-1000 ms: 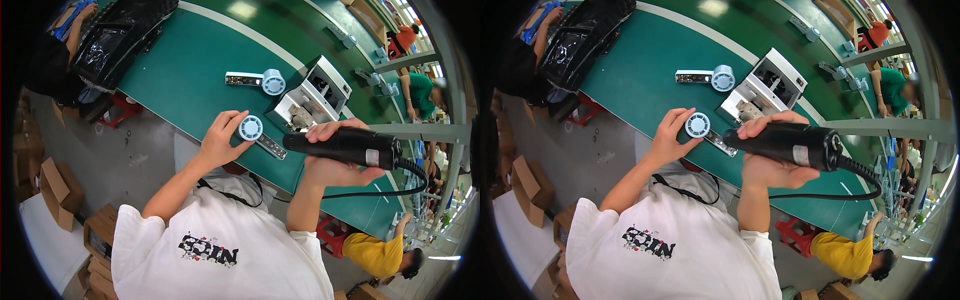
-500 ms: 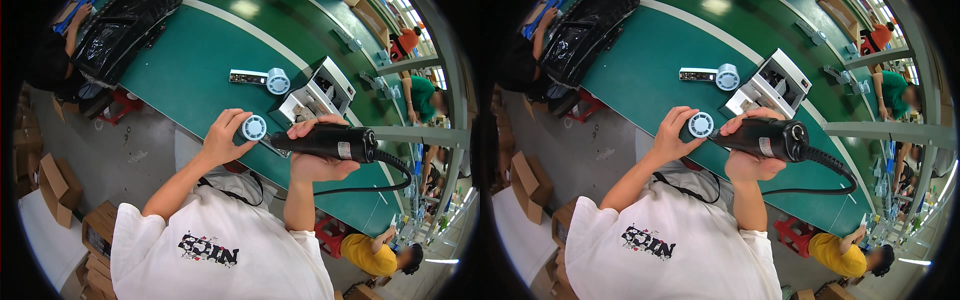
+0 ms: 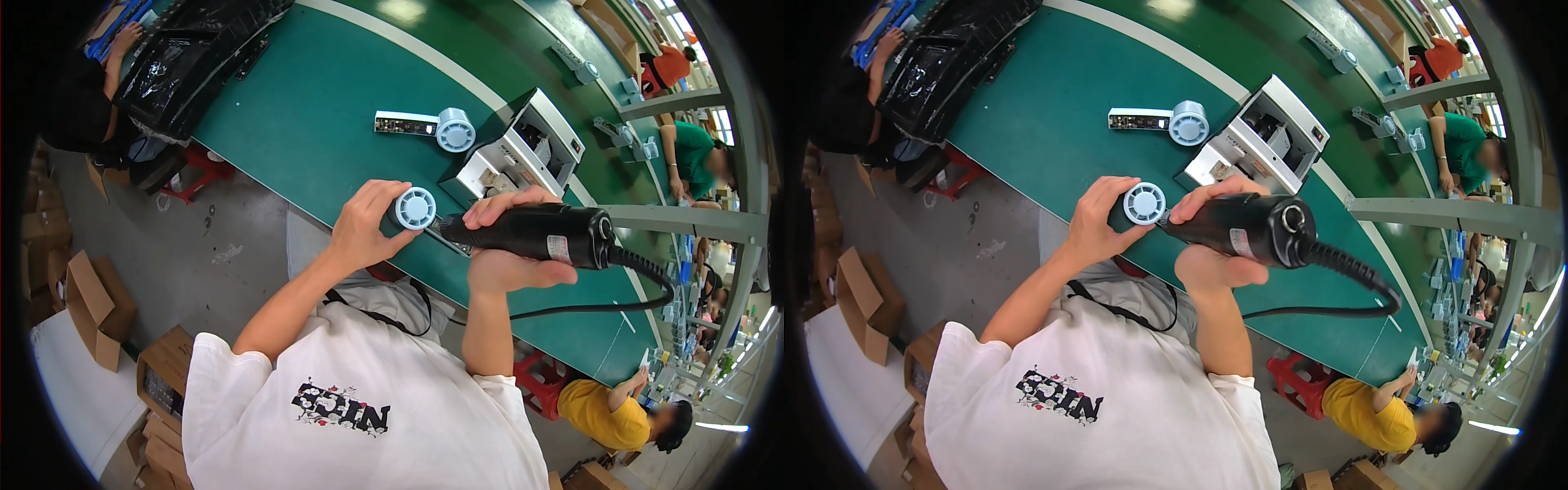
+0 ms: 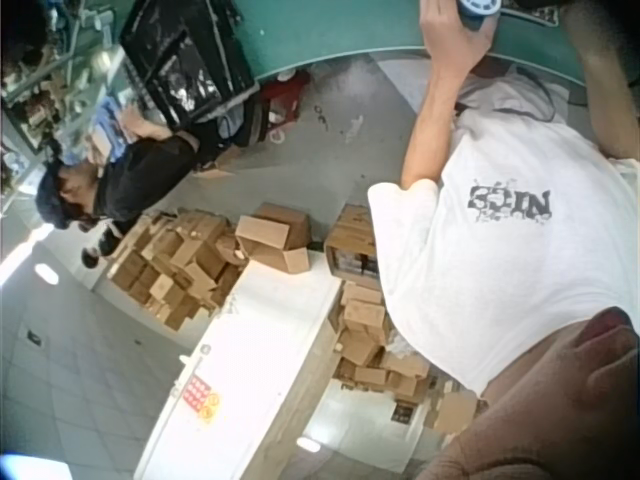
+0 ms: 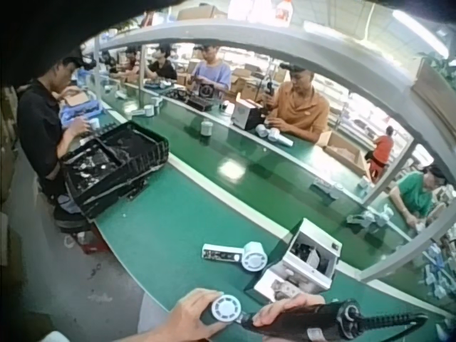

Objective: Assembling small handheld fans on an electronics production line using an electric screwdriver.

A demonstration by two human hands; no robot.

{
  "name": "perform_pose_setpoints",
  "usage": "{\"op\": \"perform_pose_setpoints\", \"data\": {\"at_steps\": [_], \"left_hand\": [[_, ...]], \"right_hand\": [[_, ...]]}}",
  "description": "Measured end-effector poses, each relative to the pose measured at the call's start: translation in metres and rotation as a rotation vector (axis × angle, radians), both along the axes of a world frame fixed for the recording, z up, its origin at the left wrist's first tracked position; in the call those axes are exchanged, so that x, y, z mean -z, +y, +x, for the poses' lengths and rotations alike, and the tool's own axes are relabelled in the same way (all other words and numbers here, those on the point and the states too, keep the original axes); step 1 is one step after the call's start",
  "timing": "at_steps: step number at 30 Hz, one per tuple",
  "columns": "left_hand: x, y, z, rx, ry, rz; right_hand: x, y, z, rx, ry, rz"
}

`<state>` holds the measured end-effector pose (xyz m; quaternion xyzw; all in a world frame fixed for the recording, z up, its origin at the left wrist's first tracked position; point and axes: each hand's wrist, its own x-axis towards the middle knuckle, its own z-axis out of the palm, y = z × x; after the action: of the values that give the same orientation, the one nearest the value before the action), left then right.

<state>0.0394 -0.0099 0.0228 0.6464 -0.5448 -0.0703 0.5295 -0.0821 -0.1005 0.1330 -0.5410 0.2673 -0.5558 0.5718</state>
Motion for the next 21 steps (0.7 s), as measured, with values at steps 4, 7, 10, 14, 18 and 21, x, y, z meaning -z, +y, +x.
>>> {"op": "perform_pose_setpoints", "data": {"at_steps": [4,7,10,14,18,21], "left_hand": [[0.000,0.000,0.001,0.004,0.007,0.009],[0.000,0.000,0.001,0.006,0.008,0.010],[-0.001,0.000,0.001,0.005,0.012,0.008],[-0.002,0.000,0.000,0.002,0.014,0.015],[-0.002,-0.001,-0.001,0.006,0.013,0.022],[-0.002,0.000,0.000,0.011,0.008,0.030]], "right_hand": [[0.000,0.006,0.004,0.006,0.037,-0.032],[0.001,0.007,0.003,-0.007,0.024,-0.023],[-0.002,0.005,0.003,-0.034,0.057,-0.039],[0.000,-0.003,-0.004,-0.112,0.014,-0.001],[0.003,0.002,-0.007,-0.106,0.001,-0.049],[0.008,0.003,-0.008,-0.137,-0.023,-0.089]]}}
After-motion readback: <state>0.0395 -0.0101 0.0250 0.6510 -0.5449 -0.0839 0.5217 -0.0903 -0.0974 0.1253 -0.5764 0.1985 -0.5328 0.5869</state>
